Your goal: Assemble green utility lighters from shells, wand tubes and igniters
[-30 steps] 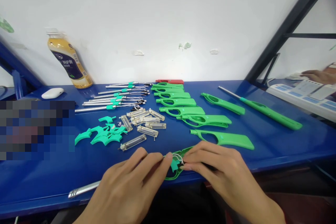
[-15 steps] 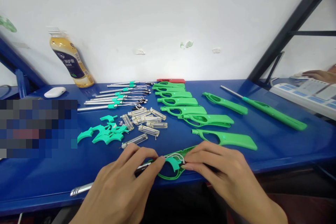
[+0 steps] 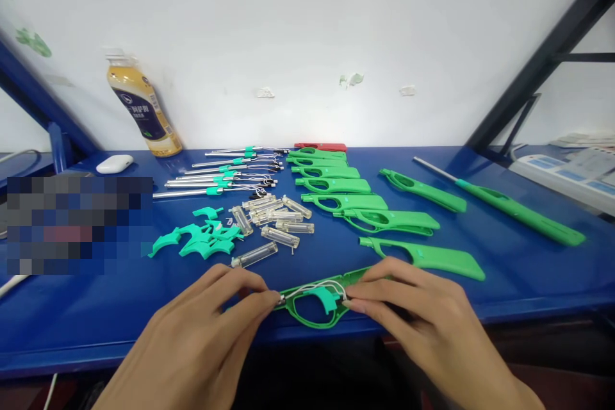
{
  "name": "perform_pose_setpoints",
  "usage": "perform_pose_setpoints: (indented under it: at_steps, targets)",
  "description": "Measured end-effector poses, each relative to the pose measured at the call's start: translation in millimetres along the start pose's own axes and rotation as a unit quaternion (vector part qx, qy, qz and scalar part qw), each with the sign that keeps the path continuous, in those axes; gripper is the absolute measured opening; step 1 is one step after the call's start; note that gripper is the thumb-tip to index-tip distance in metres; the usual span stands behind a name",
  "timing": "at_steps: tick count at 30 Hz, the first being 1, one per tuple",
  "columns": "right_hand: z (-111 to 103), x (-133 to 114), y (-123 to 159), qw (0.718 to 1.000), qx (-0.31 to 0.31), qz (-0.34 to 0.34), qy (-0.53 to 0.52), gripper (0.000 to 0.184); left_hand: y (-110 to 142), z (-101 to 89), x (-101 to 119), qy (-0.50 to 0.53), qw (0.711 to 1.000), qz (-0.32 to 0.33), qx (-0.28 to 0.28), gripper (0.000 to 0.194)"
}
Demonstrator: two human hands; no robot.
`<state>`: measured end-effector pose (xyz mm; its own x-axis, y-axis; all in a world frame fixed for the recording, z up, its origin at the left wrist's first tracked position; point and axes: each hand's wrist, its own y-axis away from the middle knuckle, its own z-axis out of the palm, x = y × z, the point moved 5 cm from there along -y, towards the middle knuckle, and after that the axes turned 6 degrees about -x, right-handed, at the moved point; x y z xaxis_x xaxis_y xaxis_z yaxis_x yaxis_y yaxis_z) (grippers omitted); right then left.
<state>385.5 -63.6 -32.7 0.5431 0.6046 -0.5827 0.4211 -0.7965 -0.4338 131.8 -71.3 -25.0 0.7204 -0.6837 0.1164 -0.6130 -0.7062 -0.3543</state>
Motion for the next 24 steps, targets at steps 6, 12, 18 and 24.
perform_pose_setpoints:
  at_steps: [6, 12, 18, 24]
  targets:
    - [-0.5, -1.2, 0.3, 1.000, 0.009, -0.004, 0.006, 0.010, -2.5, -2.4, 7.2, -0.022, 0.999, 0.007, 0.029, 0.043]
    - [0.6, -3.0, 2.9, 1.000, 0.009, -0.009, 0.021, 0.014, -6.8, 4.4, 17.0, -0.021, 0.999, -0.013, 0.036, 0.024]
    - [0.5, -9.2, 3.2, 0.999, 0.015, -0.027, 0.035, 0.012, -12.1, 20.0, 26.5, -0.022, 1.000, 0.003, 0.006, 0.045]
    - [3.9, -3.4, 7.8, 0.994, -0.023, 0.013, 0.108, 0.029, -19.0, 16.0, 24.8, 0.037, 0.998, -0.003, 0.054, 0.042]
